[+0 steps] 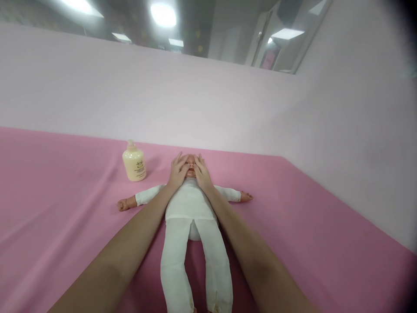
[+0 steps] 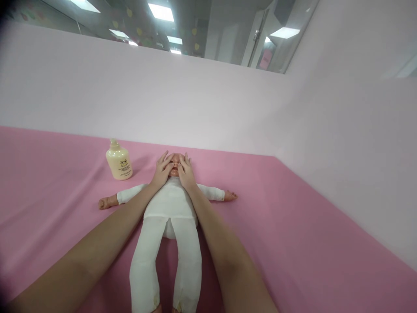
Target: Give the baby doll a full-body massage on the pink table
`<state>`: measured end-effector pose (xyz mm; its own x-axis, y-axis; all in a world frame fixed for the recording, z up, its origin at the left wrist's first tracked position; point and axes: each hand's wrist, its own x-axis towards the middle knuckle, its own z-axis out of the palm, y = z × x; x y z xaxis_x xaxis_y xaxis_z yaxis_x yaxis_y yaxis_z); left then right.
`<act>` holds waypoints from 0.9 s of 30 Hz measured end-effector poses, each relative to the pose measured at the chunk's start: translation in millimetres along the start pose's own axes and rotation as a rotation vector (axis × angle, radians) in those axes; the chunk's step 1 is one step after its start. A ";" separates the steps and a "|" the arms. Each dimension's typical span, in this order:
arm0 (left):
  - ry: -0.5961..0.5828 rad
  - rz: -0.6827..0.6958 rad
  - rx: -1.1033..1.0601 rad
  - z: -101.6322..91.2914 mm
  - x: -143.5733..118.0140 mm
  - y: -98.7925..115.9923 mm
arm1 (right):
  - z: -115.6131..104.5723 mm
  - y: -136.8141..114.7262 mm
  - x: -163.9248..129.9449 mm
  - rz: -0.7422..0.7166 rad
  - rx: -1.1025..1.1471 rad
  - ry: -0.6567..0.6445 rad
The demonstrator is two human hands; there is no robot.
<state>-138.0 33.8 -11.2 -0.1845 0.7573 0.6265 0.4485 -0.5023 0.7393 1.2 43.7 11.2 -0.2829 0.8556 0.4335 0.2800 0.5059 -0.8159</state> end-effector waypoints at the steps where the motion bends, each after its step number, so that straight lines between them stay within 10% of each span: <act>1: 0.006 -0.027 -0.013 0.8 0.0 -1.0 | 0.3 0.4 0.3 0.011 0.004 0.004; 10: 0.037 -0.208 -0.052 6.0 4.7 -11.5 | 0.3 -2.4 0.8 0.081 0.028 0.040; 27: -0.028 0.008 0.023 -3.0 0.2 3.3 | 2.1 2.6 2.7 0.173 0.098 0.065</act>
<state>-139.1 31.0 -8.0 -0.1568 0.7648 0.6249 0.4697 -0.4988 0.7284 -0.8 47.2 9.5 -0.1773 0.9357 0.3050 0.2275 0.3405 -0.9123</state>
